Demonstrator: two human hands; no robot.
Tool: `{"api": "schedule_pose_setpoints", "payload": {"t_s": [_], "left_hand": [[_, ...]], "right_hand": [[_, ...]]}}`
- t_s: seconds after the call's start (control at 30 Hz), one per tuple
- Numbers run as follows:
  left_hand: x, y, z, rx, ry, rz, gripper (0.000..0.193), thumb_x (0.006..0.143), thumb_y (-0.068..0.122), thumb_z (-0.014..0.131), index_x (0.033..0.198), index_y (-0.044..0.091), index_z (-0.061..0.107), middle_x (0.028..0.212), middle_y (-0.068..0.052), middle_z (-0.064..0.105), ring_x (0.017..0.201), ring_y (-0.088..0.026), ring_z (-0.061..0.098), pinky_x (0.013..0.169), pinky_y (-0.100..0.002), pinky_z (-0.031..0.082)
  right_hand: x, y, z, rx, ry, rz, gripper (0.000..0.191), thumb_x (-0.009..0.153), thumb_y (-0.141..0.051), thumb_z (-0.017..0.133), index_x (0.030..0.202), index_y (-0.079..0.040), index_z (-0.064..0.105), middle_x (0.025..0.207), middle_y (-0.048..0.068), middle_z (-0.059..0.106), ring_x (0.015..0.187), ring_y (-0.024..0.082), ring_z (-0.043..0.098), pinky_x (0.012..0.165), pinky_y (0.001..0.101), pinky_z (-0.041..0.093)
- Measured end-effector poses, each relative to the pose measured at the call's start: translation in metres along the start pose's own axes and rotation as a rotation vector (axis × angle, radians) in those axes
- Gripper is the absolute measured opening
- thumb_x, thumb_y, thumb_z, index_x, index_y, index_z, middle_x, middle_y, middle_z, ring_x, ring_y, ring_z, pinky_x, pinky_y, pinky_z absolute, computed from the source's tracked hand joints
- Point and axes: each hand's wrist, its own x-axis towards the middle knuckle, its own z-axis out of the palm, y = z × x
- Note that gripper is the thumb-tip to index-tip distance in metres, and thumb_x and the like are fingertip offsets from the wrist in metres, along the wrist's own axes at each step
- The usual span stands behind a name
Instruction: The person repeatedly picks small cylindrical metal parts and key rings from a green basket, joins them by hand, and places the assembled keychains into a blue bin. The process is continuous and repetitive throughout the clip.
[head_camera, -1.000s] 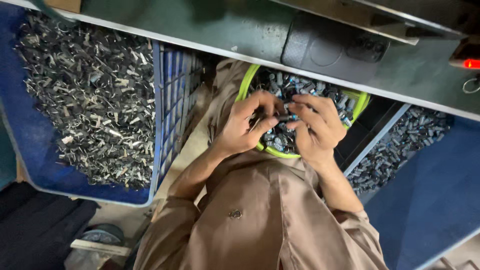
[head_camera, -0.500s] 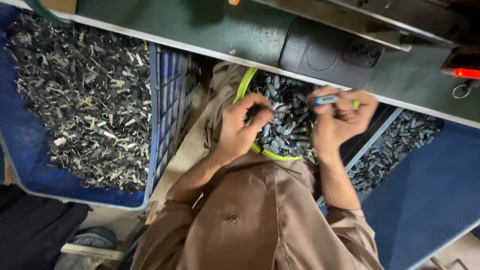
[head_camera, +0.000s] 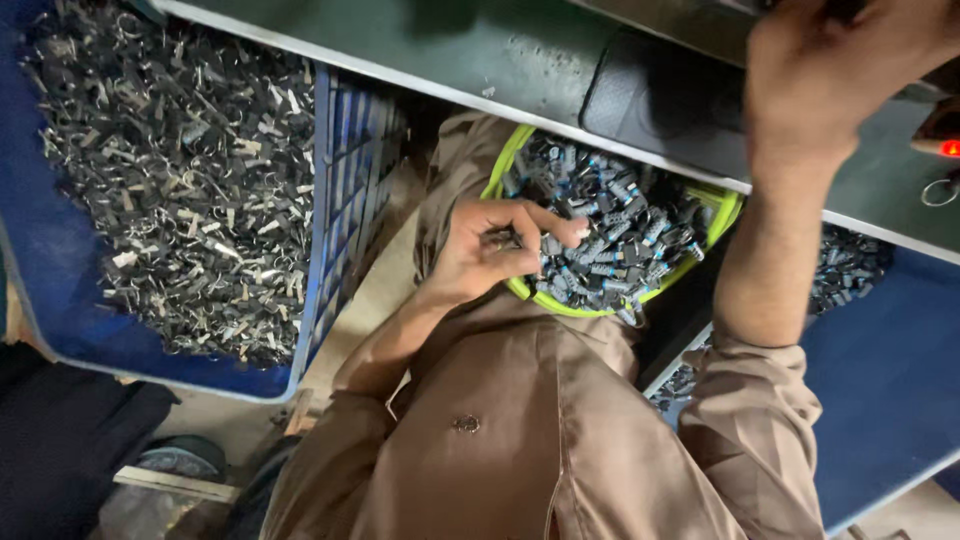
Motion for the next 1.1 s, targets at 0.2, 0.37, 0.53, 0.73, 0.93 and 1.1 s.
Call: {"api": "schedule_pose_setpoints", "payload": {"t_s": [0.2,0.37,0.53,0.73,0.93,1.1], "left_hand": [[0.003,0.006,0.003,0.254,-0.076,0.096,0.014,0.091,-0.005,0.073,0.086,-0.001,0.061,0.089,-0.012,0.072,0.094,-0.023,0.076,0.091,-0.037,0.062],[0.003,0.009,0.004,0.245,-0.049,0.147,0.016,0.091,-0.006,0.074,0.086,0.001,0.061,0.088,-0.012,0.073,0.084,-0.019,0.077,0.076,-0.03,0.06],[0.008,0.011,0.009,0.334,0.058,0.142,0.013,0.089,-0.004,0.076,0.091,0.001,0.064,0.094,-0.013,0.073,0.086,-0.021,0.074,0.076,-0.029,0.061],[0.017,0.019,0.02,0.718,0.076,0.258,0.024,0.081,-0.003,0.078,0.101,0.0,0.064,0.115,-0.017,0.069,0.105,-0.032,0.071,0.093,-0.037,0.057],[0.013,0.0,0.025,0.838,0.151,0.254,0.02,0.087,-0.004,0.076,0.104,0.002,0.067,0.108,-0.013,0.071,0.097,-0.029,0.075,0.086,-0.032,0.06],[0.008,-0.006,0.017,0.687,0.269,0.042,0.031,0.084,-0.002,0.076,0.114,0.003,0.069,0.1,-0.009,0.075,0.091,-0.024,0.076,0.084,-0.029,0.059]], "right_hand": [[-0.001,-0.058,-0.056,0.022,-0.186,-0.138,0.017,0.093,0.01,0.062,0.104,-0.003,0.065,0.107,0.012,0.068,0.107,0.029,0.061,0.098,0.0424,0.043],[-0.05,-0.1,-0.044,0.739,-0.698,-0.067,0.023,0.099,-0.006,0.057,0.118,-0.004,0.068,0.137,0.02,0.065,0.126,0.039,0.063,0.11,0.0474,0.05],[-0.096,-0.113,-0.035,0.717,-0.47,0.16,0.017,0.095,-0.004,0.063,0.111,-0.005,0.063,0.127,0.02,0.065,0.115,0.036,0.063,0.102,0.0432,0.052],[-0.132,-0.124,-0.039,0.764,-0.295,0.496,0.013,0.098,0.012,0.059,0.103,0.001,0.055,0.109,0.019,0.069,0.091,0.02,0.068,0.079,0.0311,0.057],[-0.143,-0.125,-0.032,0.959,-0.13,0.534,0.03,0.1,0.017,0.064,0.112,0.001,0.041,0.104,0.019,0.063,0.098,0.029,0.071,0.081,0.0355,0.064],[-0.117,-0.104,-0.034,0.862,0.066,0.583,0.033,0.11,0.023,0.055,0.114,-0.004,0.037,0.103,0.029,0.072,0.08,0.023,0.072,0.068,0.0338,0.063]]}}
